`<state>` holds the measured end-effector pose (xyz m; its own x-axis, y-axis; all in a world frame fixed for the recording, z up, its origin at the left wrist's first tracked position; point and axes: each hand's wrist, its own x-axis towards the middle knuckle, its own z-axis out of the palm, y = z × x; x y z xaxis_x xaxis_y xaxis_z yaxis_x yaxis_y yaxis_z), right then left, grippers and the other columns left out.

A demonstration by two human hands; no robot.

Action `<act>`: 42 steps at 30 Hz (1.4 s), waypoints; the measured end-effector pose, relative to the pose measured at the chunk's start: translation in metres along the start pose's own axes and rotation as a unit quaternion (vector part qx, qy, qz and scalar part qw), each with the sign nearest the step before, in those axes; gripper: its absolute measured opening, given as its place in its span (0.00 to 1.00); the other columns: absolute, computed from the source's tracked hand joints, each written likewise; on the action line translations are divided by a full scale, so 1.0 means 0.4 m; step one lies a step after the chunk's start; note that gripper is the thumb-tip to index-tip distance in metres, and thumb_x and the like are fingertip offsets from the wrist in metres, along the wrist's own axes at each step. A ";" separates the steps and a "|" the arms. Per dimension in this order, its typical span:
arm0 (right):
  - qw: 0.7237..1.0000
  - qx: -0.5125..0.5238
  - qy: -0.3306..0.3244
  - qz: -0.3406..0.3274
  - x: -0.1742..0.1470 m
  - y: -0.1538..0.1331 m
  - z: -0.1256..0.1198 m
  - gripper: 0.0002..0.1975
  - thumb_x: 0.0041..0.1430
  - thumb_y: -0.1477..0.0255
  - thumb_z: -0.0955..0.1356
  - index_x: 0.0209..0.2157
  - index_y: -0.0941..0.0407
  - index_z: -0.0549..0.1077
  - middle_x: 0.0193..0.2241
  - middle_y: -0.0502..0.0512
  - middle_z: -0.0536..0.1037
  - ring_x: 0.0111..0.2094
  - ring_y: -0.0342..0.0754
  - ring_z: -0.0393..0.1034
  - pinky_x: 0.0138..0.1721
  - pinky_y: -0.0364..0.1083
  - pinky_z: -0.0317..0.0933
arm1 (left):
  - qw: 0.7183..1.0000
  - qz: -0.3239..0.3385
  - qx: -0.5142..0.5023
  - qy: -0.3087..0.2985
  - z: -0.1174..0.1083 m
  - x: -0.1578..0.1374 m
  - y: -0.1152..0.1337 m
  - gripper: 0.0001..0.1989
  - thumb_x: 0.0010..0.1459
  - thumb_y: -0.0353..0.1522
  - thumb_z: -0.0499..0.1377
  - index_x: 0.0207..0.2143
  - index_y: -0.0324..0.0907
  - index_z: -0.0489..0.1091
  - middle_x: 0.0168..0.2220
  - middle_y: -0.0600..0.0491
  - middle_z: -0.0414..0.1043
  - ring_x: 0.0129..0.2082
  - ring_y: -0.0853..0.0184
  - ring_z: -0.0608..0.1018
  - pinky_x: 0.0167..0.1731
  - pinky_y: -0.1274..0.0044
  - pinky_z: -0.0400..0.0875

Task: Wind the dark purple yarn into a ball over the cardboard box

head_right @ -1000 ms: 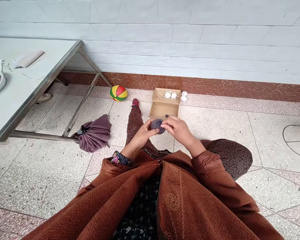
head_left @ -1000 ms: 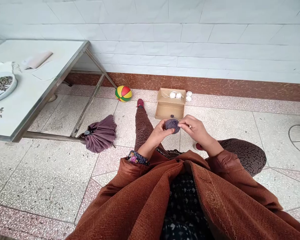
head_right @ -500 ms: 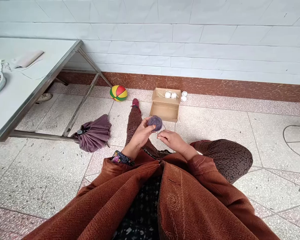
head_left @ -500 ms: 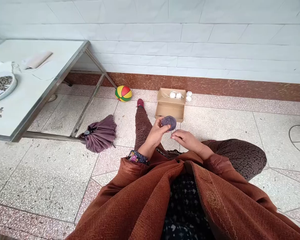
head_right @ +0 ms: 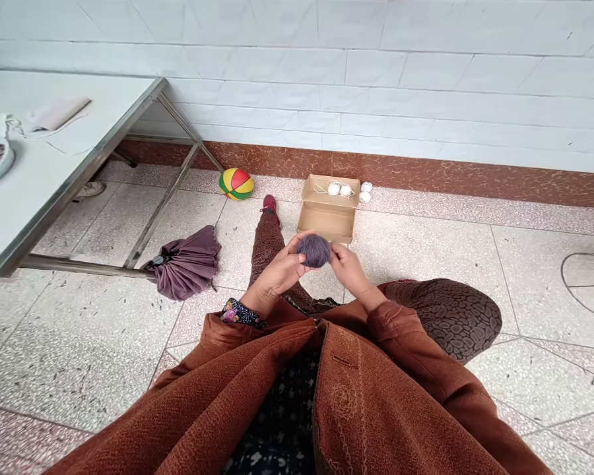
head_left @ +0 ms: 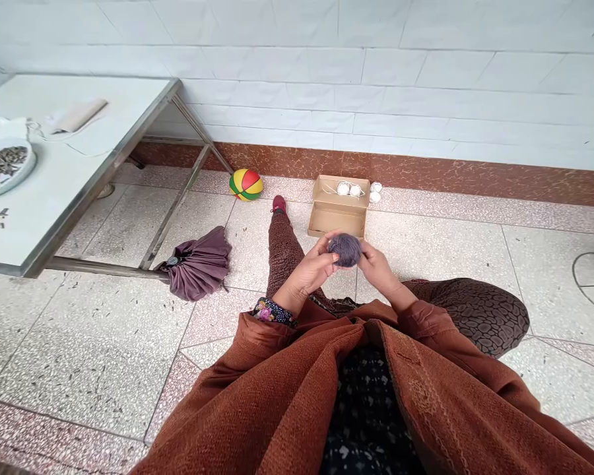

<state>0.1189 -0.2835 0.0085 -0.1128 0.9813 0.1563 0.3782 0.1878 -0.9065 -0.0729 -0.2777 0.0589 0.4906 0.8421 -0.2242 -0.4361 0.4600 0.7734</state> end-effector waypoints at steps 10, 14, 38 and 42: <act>0.982 -0.055 -0.134 -0.120 -0.017 -0.098 -0.044 0.15 0.71 0.58 0.65 0.36 0.51 0.77 0.32 0.54 0.78 0.34 0.50 0.72 0.41 0.49 0.67 | 0.955 0.069 0.242 0.155 -0.046 0.026 -0.028 0.44 0.41 0.29 0.72 0.62 0.43 0.63 0.45 0.52 0.70 0.43 0.65 0.73 0.49 0.72 0.67; 0.992 -0.049 -0.042 -0.107 0.041 -0.103 -0.082 0.15 0.69 0.57 0.67 0.34 0.52 0.77 0.31 0.54 0.77 0.35 0.51 0.71 0.41 0.49 0.66 | 0.970 0.034 0.239 0.033 -0.028 0.010 -0.013 0.45 0.42 0.29 0.72 0.64 0.45 0.63 0.42 0.54 0.69 0.41 0.65 0.73 0.47 0.72 0.66; 0.998 -0.032 -0.049 -0.026 -0.030 -0.013 0.005 0.19 0.72 0.56 0.62 0.34 0.53 0.73 0.31 0.53 0.76 0.33 0.49 0.71 0.37 0.47 0.65 | 0.997 0.073 0.026 0.015 -0.017 0.014 -0.019 0.39 0.47 0.36 0.70 0.63 0.49 0.65 0.55 0.48 0.70 0.52 0.62 0.74 0.55 0.69 0.68; 0.978 -0.043 -0.158 -0.125 -0.044 -0.058 0.011 0.16 0.73 0.58 0.64 0.35 0.53 0.75 0.31 0.54 0.77 0.35 0.50 0.72 0.40 0.48 0.66 | 0.968 0.106 0.170 0.151 -0.049 0.033 -0.033 0.42 0.45 0.32 0.71 0.63 0.46 0.63 0.53 0.49 0.70 0.49 0.63 0.73 0.55 0.69 0.67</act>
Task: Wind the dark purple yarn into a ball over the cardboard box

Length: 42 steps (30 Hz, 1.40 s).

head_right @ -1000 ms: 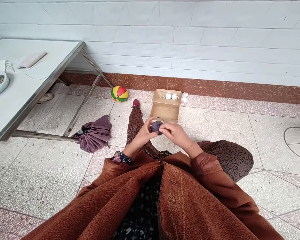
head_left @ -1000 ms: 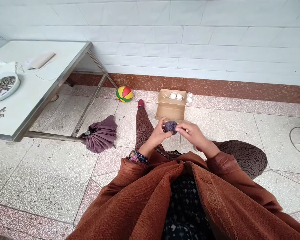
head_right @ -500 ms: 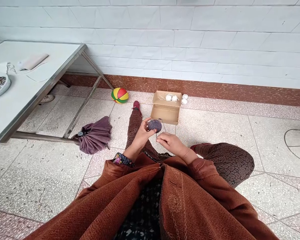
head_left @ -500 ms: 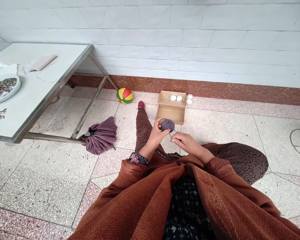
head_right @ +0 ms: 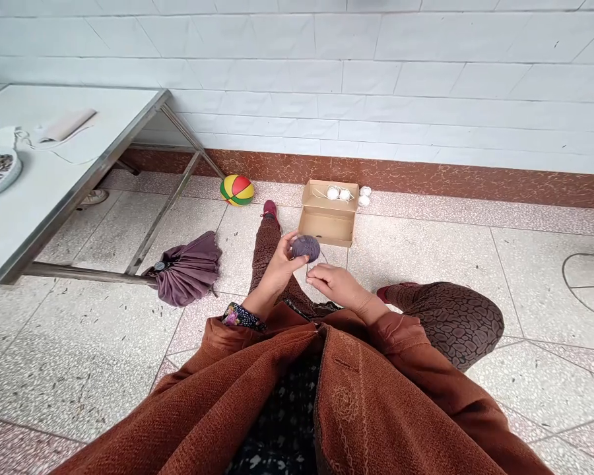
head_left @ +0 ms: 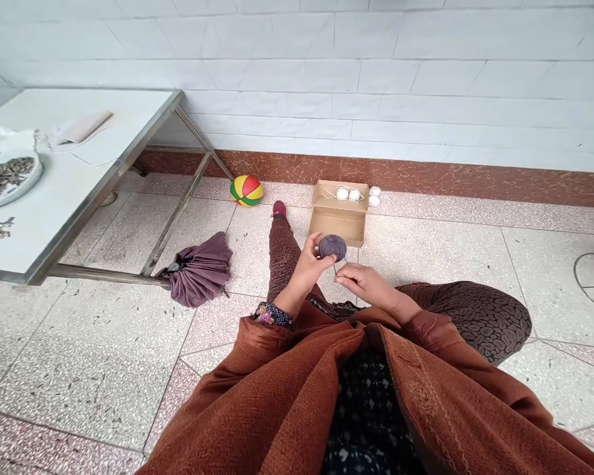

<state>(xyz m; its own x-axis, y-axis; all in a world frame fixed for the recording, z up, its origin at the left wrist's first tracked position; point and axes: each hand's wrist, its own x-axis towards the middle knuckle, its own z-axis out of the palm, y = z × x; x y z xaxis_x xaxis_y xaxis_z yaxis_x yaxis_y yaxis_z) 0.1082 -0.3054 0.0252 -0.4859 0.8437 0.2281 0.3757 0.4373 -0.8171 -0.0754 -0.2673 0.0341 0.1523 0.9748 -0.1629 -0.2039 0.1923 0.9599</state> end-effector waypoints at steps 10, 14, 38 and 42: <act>0.977 -0.012 0.186 0.100 0.015 0.050 -0.026 0.18 0.73 0.57 0.62 0.34 0.53 0.73 0.29 0.53 0.75 0.31 0.49 0.69 0.34 0.47 0.63 | 0.972 -0.049 -0.142 -0.180 0.010 -0.038 0.018 0.40 0.48 0.37 0.70 0.64 0.49 0.65 0.54 0.47 0.71 0.51 0.59 0.75 0.54 0.66 0.68; 0.999 -0.014 0.048 0.021 -0.010 0.029 0.025 0.16 0.73 0.59 0.63 0.35 0.53 0.74 0.32 0.54 0.78 0.34 0.49 0.72 0.39 0.47 0.65 | 0.995 -0.003 -0.094 -0.033 0.002 -0.014 0.007 0.41 0.48 0.35 0.70 0.65 0.49 0.62 0.55 0.49 0.70 0.51 0.63 0.74 0.56 0.68 0.67; 0.995 -0.063 0.079 0.021 -0.008 0.034 -0.031 0.14 0.72 0.60 0.65 0.35 0.52 0.76 0.32 0.56 0.78 0.36 0.51 0.72 0.41 0.49 0.66 | 0.982 -0.105 0.123 -0.096 -0.020 -0.014 -0.031 0.44 0.40 0.31 0.72 0.62 0.41 0.64 0.41 0.53 0.70 0.39 0.66 0.73 0.46 0.71 0.67; 0.988 -0.033 0.137 0.062 -0.015 0.055 -0.048 0.15 0.71 0.59 0.65 0.34 0.52 0.75 0.31 0.54 0.77 0.34 0.50 0.72 0.40 0.48 0.67 | 0.957 -0.120 0.006 -0.263 -0.010 -0.038 -0.013 0.42 0.42 0.33 0.72 0.62 0.44 0.67 0.43 0.51 0.73 0.45 0.63 0.74 0.49 0.71 0.67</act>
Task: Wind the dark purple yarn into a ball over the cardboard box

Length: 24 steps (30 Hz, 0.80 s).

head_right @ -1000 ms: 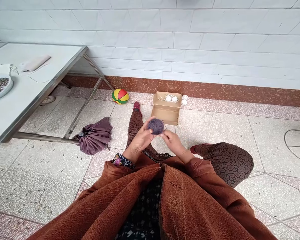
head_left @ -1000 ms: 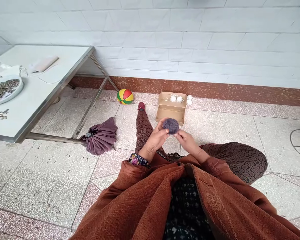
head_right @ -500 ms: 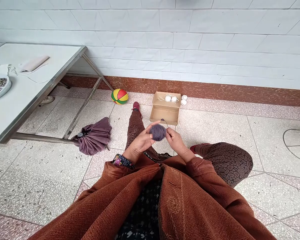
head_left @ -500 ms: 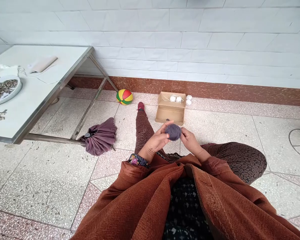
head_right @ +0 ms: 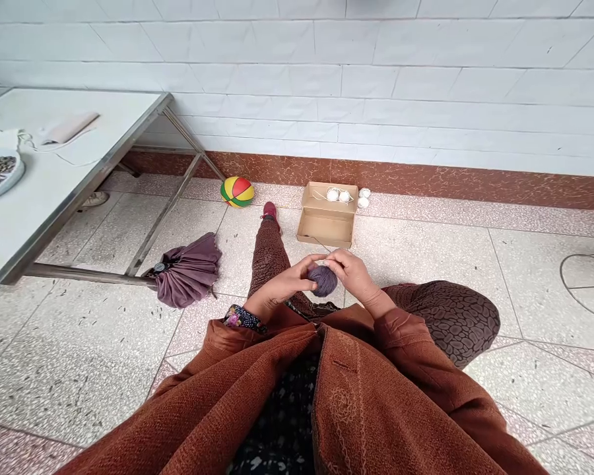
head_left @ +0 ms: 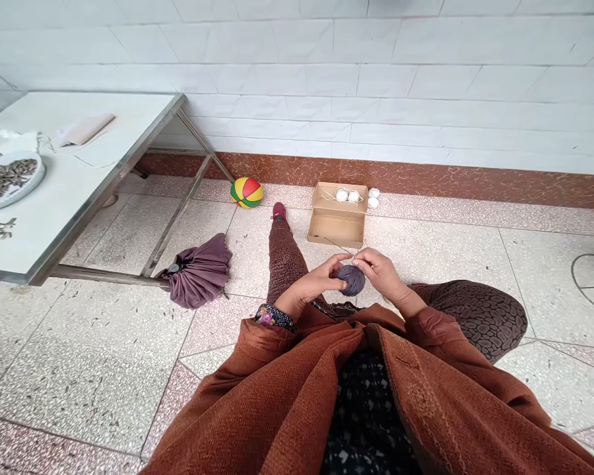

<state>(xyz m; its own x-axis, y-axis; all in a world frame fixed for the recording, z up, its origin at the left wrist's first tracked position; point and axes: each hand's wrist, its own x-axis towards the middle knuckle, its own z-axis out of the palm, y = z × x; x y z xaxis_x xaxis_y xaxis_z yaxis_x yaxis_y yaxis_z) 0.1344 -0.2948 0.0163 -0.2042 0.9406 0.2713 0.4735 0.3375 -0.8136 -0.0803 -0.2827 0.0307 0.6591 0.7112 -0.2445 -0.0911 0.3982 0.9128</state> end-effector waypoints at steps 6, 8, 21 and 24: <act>0.999 0.010 -0.016 0.030 -0.027 0.002 0.043 0.17 0.72 0.58 0.62 0.34 0.53 0.72 0.30 0.53 0.77 0.32 0.49 0.71 0.37 0.47 0.66 | 0.979 0.068 -0.181 0.058 0.008 -0.004 0.030 0.38 0.47 0.40 0.70 0.62 0.48 0.67 0.57 0.46 0.72 0.52 0.58 0.76 0.52 0.65 0.69; 0.998 0.002 -0.058 0.005 -0.031 -0.012 0.052 0.17 0.73 0.59 0.62 0.34 0.53 0.73 0.31 0.54 0.78 0.33 0.49 0.72 0.39 0.47 0.66 | 0.974 0.089 -0.172 0.121 0.004 0.004 0.027 0.38 0.48 0.39 0.69 0.62 0.49 0.65 0.58 0.46 0.71 0.53 0.59 0.75 0.53 0.65 0.69; 0.999 0.024 0.028 -0.007 0.047 -0.016 -0.025 0.13 0.70 0.60 0.67 0.34 0.52 0.76 0.32 0.54 0.77 0.36 0.50 0.71 0.42 0.49 0.66 | 0.997 0.036 0.022 0.065 0.010 0.005 0.016 0.43 0.46 0.33 0.69 0.66 0.45 0.62 0.43 0.52 0.70 0.42 0.64 0.73 0.49 0.70 0.67; 0.996 0.047 0.050 0.055 0.023 0.019 0.009 0.15 0.70 0.58 0.64 0.35 0.53 0.74 0.31 0.53 0.77 0.34 0.50 0.71 0.40 0.48 0.67 | 0.995 0.059 -0.067 0.034 0.026 -0.003 0.029 0.40 0.49 0.36 0.68 0.65 0.48 0.64 0.47 0.49 0.72 0.48 0.59 0.75 0.53 0.67 0.67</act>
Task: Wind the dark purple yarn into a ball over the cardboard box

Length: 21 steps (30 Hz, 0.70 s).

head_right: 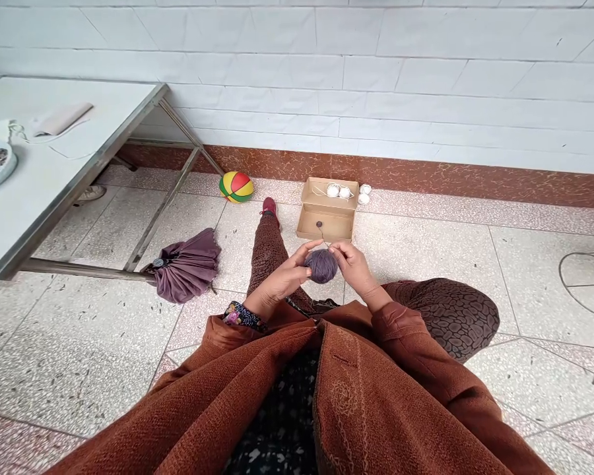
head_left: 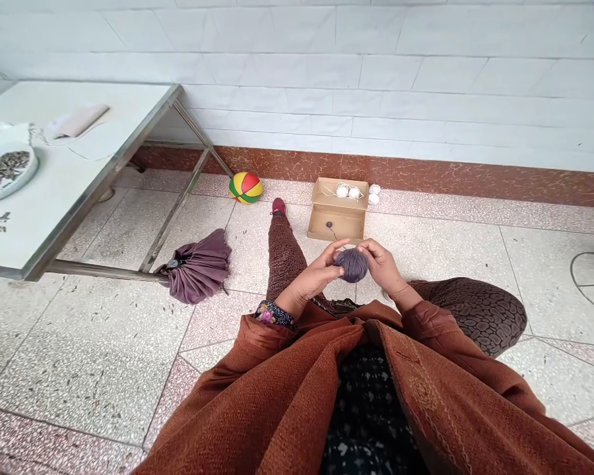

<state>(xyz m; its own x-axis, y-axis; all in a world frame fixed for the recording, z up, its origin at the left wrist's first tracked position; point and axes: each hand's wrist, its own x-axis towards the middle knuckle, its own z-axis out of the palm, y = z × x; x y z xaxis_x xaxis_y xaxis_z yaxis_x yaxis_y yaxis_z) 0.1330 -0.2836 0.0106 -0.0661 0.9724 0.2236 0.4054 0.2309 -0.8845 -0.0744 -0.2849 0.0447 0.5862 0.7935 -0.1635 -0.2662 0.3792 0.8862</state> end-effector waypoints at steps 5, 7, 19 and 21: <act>0.995 -0.020 -0.093 -0.002 -0.052 0.015 0.051 0.16 0.70 0.58 0.63 0.35 0.53 0.75 0.31 0.54 0.78 0.34 0.50 0.72 0.39 0.48 0.68 | 0.991 0.073 -0.014 0.109 0.004 0.016 0.002 0.41 0.48 0.35 0.69 0.65 0.49 0.64 0.55 0.48 0.70 0.56 0.59 0.72 0.59 0.67 0.63; 0.984 -0.021 -0.170 -0.054 -0.060 -0.010 0.055 0.17 0.71 0.58 0.64 0.35 0.53 0.76 0.32 0.54 0.79 0.35 0.50 0.73 0.40 0.48 0.68 | 0.981 0.079 0.031 0.172 -0.005 0.023 -0.008 0.43 0.48 0.34 0.69 0.66 0.49 0.62 0.53 0.49 0.70 0.53 0.61 0.72 0.59 0.68 0.63; 0.998 -0.018 -0.040 -0.054 0.039 -0.055 -0.033 0.15 0.70 0.58 0.66 0.34 0.52 0.77 0.32 0.54 0.78 0.36 0.51 0.72 0.42 0.49 0.67 | 0.997 0.008 0.071 0.025 -0.007 0.008 -0.018 0.43 0.43 0.31 0.71 0.64 0.48 0.64 0.51 0.49 0.70 0.47 0.61 0.73 0.51 0.69 0.67; 1.000 -0.009 -0.021 -0.007 0.019 -0.018 -0.013 0.17 0.70 0.57 0.64 0.33 0.53 0.75 0.31 0.53 0.77 0.34 0.50 0.71 0.40 0.48 0.66 | 1.000 0.017 0.014 -0.004 0.004 0.003 -0.012 0.42 0.44 0.31 0.71 0.63 0.49 0.66 0.53 0.49 0.71 0.52 0.59 0.73 0.54 0.68 0.66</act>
<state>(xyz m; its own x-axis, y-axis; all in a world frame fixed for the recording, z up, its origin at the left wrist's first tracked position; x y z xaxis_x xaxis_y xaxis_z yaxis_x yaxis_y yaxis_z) 0.1344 -0.2780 0.0207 -0.1097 0.9695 0.2193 0.4201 0.2452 -0.8737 -0.0711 -0.2867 0.0409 0.5826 0.8024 -0.1293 -0.2652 0.3381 0.9030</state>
